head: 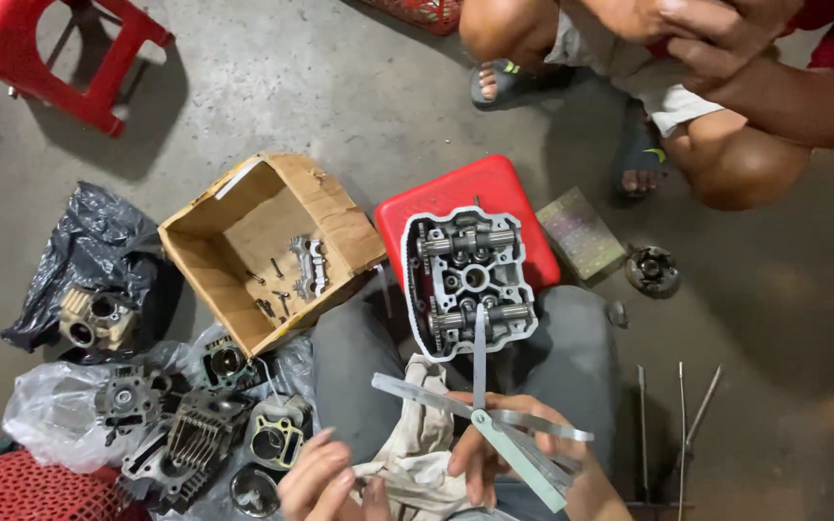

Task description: Inspecting and cleaning motorcycle engine cylinder head components using a micrometer and cloth

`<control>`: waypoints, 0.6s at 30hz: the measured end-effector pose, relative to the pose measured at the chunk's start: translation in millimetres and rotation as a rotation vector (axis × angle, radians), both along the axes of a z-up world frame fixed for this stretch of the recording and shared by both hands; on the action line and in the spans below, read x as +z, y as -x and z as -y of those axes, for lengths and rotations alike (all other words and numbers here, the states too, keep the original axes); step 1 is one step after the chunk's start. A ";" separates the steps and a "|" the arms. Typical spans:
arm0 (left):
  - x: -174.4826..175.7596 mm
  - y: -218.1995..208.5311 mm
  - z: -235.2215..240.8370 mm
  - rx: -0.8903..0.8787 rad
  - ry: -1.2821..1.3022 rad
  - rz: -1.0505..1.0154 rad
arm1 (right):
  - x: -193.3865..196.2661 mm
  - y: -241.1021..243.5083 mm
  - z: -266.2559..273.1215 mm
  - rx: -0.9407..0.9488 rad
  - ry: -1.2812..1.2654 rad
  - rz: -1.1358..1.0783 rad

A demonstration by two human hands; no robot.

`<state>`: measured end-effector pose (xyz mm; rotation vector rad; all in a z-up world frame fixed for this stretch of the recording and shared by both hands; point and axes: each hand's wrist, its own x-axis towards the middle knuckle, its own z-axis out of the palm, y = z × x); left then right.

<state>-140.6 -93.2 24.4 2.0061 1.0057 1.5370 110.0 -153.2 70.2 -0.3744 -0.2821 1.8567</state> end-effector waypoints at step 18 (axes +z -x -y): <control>66.1 -52.8 12.6 -0.576 0.406 -0.117 | -15.5 15.2 58.3 -0.138 0.158 0.524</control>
